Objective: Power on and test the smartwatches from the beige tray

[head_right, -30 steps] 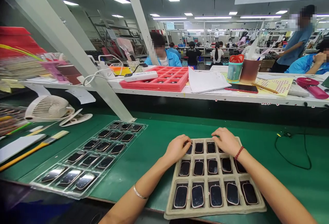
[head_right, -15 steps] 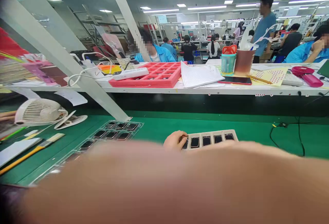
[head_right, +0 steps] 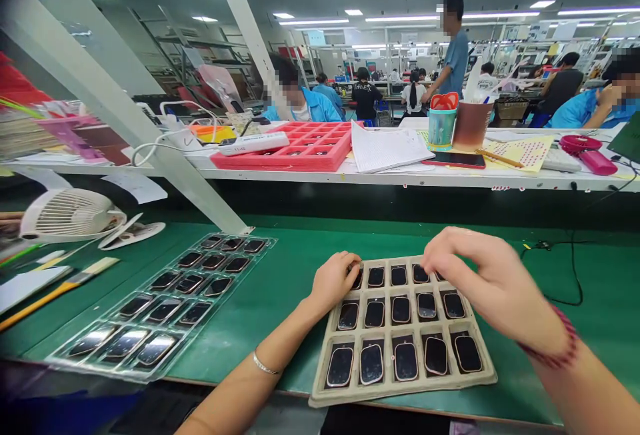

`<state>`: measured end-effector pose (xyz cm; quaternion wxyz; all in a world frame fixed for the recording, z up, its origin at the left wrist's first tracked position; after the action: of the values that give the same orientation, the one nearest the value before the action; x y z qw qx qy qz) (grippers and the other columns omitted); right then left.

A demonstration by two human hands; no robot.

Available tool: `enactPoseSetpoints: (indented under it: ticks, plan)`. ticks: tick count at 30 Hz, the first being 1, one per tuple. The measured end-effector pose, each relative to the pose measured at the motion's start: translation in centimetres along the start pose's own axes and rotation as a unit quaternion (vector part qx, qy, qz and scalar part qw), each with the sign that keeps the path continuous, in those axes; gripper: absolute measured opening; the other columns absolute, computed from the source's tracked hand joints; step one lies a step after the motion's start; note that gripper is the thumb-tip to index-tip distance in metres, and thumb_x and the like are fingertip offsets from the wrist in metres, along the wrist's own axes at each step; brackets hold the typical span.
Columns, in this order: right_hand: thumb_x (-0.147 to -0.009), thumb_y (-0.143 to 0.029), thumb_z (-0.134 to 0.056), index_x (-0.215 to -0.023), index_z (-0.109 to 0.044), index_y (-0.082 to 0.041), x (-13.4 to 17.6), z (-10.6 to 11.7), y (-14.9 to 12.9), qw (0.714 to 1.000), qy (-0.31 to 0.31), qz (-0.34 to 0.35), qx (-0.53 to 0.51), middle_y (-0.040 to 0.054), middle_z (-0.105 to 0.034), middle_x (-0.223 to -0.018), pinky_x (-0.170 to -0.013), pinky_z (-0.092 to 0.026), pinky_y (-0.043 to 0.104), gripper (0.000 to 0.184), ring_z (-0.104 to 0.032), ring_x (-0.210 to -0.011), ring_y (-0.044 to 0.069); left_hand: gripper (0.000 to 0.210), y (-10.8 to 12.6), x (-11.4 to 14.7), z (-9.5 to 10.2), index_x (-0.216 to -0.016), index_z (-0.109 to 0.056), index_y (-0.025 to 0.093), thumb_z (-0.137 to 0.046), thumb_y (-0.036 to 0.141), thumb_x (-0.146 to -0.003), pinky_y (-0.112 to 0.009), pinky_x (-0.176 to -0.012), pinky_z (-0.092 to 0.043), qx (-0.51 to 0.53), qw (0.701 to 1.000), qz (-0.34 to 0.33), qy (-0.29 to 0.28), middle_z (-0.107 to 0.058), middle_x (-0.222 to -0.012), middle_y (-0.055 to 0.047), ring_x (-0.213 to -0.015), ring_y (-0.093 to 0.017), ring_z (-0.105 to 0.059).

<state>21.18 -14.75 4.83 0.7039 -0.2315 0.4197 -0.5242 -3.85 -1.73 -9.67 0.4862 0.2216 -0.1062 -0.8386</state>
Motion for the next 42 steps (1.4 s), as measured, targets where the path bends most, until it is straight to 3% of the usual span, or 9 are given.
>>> enactPoseSetpoints:
  ticks: [5,8,12,16,20,23,32,36,42]
  plan:
    - [-0.081,-0.023,-0.050,-0.079,-0.066,-0.019,-3.1,-5.7,9.1,0.966,-0.150,-0.066,0.200,0.0042,-0.064,-0.077,-0.068,-0.043,0.030,0.017,-0.058,-0.072,0.019,0.018,4.4,-1.2,-1.3,-0.089,-0.063,0.022,-0.049,0.022,-0.080,-0.034,-0.083,-0.039,0.015,0.992,-0.107,-0.068,-0.060,-0.101,-0.007,-0.097,-0.022,-0.049]
    - [-0.073,-0.023,-0.059,-0.090,-0.065,-0.018,-3.3,-8.0,12.7,0.942,-0.162,-0.079,0.284,0.0078,-0.060,-0.087,-0.076,-0.039,0.031,0.019,-0.055,-0.086,0.023,0.015,6.7,-2.2,-2.3,-0.083,-0.064,0.018,-0.058,0.026,-0.072,-0.043,-0.089,-0.035,0.005,0.989,-0.125,-0.079,-0.054,-0.115,-0.012,-0.110,-0.030,-0.042]
    - [-0.065,-0.018,-0.063,-0.081,-0.060,-0.018,-3.1,-8.8,13.1,0.943,-0.152,-0.076,0.287,0.0065,-0.057,-0.086,-0.074,-0.038,0.030,0.016,-0.052,-0.086,0.022,0.016,7.6,-2.2,-2.8,-0.079,-0.058,0.017,-0.064,0.024,-0.065,-0.040,-0.085,-0.038,0.032,0.991,-0.103,-0.074,-0.056,-0.103,-0.011,-0.104,-0.029,-0.045]
    - [-0.067,-0.016,-0.059,-0.068,-0.049,-0.019,-3.6,-8.7,12.5,0.951,-0.138,-0.078,0.264,0.0002,-0.055,-0.072,-0.065,-0.038,0.026,0.011,-0.053,-0.073,0.017,0.011,7.1,-1.4,-2.9,-0.082,-0.053,0.019,-0.054,0.018,-0.071,-0.029,-0.069,-0.042,0.208,0.974,-0.060,-0.069,-0.058,-0.078,-0.002,-0.078,-0.018,-0.054]
    - [-0.076,-0.029,-0.054,-0.071,-0.039,-0.021,-4.0,-10.5,12.6,0.984,-0.102,-0.138,-0.040,-0.0008,-0.058,-0.072,-0.055,-0.042,0.025,0.018,-0.057,-0.064,0.015,0.010,5.4,-1.5,-3.4,-0.083,-0.050,0.017,-0.051,0.021,-0.074,-0.020,-0.050,-0.038,0.478,0.874,0.048,-0.076,-0.055,-0.069,0.002,-0.053,-0.009,-0.050]
    - [-0.075,-0.039,-0.059,-0.075,-0.038,-0.021,-3.8,-12.5,12.8,0.931,-0.086,-0.191,-0.297,0.0000,-0.061,-0.072,-0.045,-0.041,0.022,0.028,-0.057,-0.054,0.013,0.013,3.9,-1.7,-3.4,-0.083,-0.050,0.015,-0.054,0.022,-0.072,-0.016,-0.041,-0.029,0.569,0.809,0.133,-0.061,-0.053,-0.061,0.003,-0.041,-0.004,-0.043]
    - [-0.074,-0.036,-0.067,-0.114,-0.052,-0.024,-3.3,-12.9,13.5,0.835,-0.067,-0.222,-0.499,0.0065,-0.063,-0.102,-0.055,-0.050,0.026,0.044,-0.059,-0.070,0.014,0.054,2.7,-1.4,-3.0,-0.122,-0.048,0.016,-0.063,0.032,-0.073,-0.016,-0.043,-0.034,0.711,0.671,0.179,-0.108,-0.065,-0.094,-0.010,-0.058,-0.008,-0.056]
    - [-0.074,-0.033,-0.068,-0.116,-0.054,-0.023,-3.3,-13.0,13.6,0.827,-0.092,-0.220,-0.509,0.0061,-0.063,-0.102,-0.055,-0.050,0.024,0.045,-0.058,-0.066,0.012,0.060,2.9,-1.3,-3.1,-0.124,-0.047,0.018,-0.067,0.035,-0.071,-0.016,-0.045,-0.036,0.721,0.663,0.162,-0.117,-0.063,-0.092,-0.008,-0.059,-0.008,-0.057]
    - [-0.066,-0.033,-0.074,-0.106,-0.062,-0.021,-3.2,-13.2,13.5,0.852,-0.124,-0.194,-0.471,0.0028,-0.063,-0.087,-0.047,-0.047,0.021,0.044,-0.052,-0.052,0.008,0.060,2.7,-1.4,-3.4,-0.120,-0.048,0.019,-0.069,0.038,-0.068,-0.016,-0.042,-0.033,0.683,0.714,0.115,-0.099,-0.059,-0.081,-0.002,-0.052,-0.006,-0.053]
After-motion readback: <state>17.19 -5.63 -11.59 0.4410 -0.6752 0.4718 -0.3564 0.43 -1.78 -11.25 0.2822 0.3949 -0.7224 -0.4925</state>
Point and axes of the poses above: each hand's wrist, its own x-axis away from the middle knuckle, its own z-axis out of the back of the hand, y = z × x, the point moved 3 cm from there along -x, towards the middle knuckle
